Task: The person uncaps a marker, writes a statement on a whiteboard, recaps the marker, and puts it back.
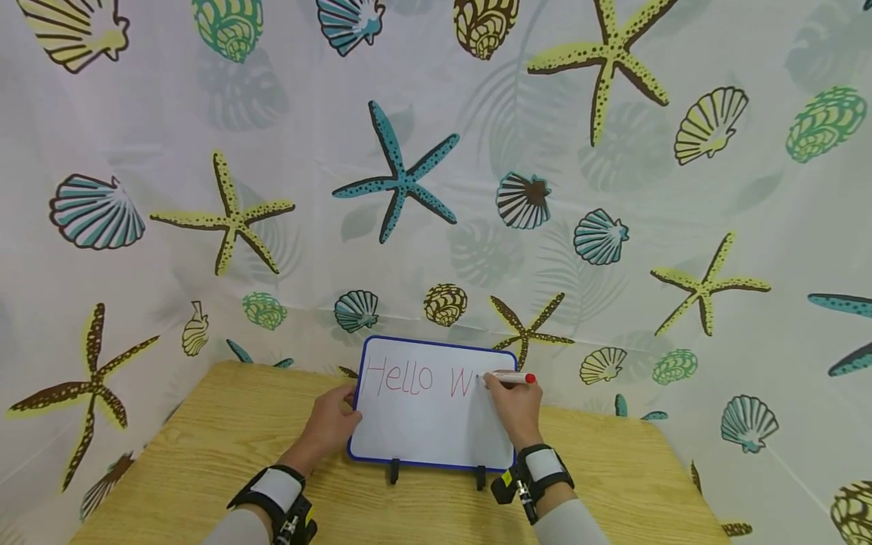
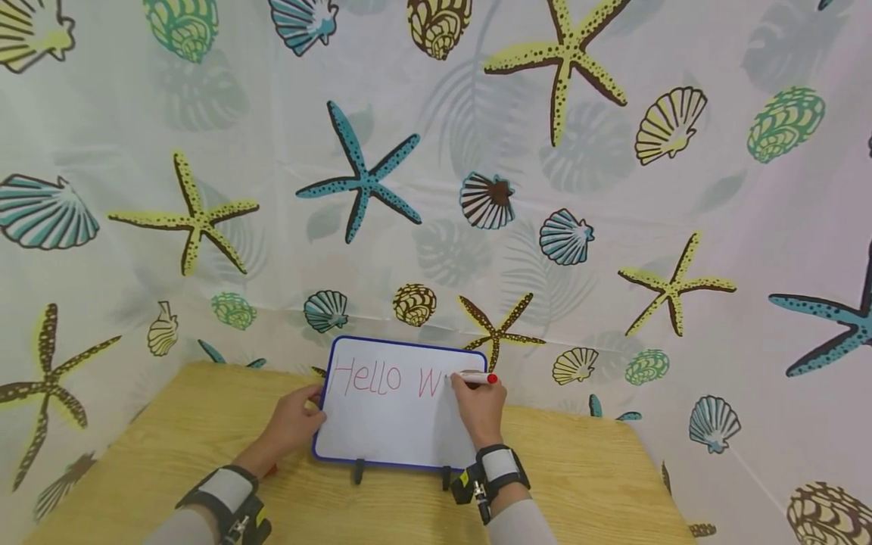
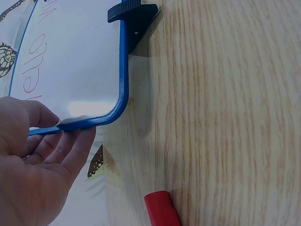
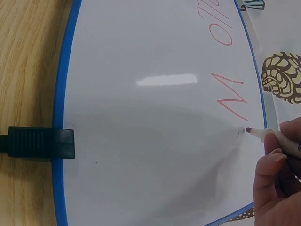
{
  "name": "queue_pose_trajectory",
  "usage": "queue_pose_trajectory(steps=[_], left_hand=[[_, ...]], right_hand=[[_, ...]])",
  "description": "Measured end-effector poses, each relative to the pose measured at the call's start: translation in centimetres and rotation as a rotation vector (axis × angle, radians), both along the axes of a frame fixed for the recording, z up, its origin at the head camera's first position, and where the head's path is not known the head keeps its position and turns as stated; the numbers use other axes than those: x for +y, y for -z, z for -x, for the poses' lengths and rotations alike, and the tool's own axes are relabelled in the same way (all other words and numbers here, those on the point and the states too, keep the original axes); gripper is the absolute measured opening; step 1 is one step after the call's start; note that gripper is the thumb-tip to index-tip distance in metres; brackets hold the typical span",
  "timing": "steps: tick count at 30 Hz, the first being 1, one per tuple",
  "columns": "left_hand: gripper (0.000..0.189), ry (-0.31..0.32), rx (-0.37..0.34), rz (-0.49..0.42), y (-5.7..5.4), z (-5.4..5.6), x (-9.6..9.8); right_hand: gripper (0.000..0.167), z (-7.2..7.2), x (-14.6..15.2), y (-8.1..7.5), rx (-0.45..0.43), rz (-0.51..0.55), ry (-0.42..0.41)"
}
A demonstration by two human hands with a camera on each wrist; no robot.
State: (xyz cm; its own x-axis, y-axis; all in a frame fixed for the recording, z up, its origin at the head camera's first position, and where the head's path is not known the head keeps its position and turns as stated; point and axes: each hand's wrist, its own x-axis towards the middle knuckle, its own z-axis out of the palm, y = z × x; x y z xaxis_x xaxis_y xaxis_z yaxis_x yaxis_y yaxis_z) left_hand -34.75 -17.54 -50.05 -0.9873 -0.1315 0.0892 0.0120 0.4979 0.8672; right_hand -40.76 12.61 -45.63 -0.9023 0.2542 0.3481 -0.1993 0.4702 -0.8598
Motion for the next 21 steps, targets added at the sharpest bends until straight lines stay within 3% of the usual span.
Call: queue_pose_trajectory(steps=[13,21], left_hand=[[0.041,-0.002,0.014,0.007,-0.12,0.08,0.15],[0.042,-0.003,0.003,0.015,-0.15,0.02,0.01]], right_hand=[[0.018,0.22,-0.08,0.26,0.016,-0.024,-0.001],[0.02,-0.07,-0.48,0.32,-0.044,-0.023,-0.03]])
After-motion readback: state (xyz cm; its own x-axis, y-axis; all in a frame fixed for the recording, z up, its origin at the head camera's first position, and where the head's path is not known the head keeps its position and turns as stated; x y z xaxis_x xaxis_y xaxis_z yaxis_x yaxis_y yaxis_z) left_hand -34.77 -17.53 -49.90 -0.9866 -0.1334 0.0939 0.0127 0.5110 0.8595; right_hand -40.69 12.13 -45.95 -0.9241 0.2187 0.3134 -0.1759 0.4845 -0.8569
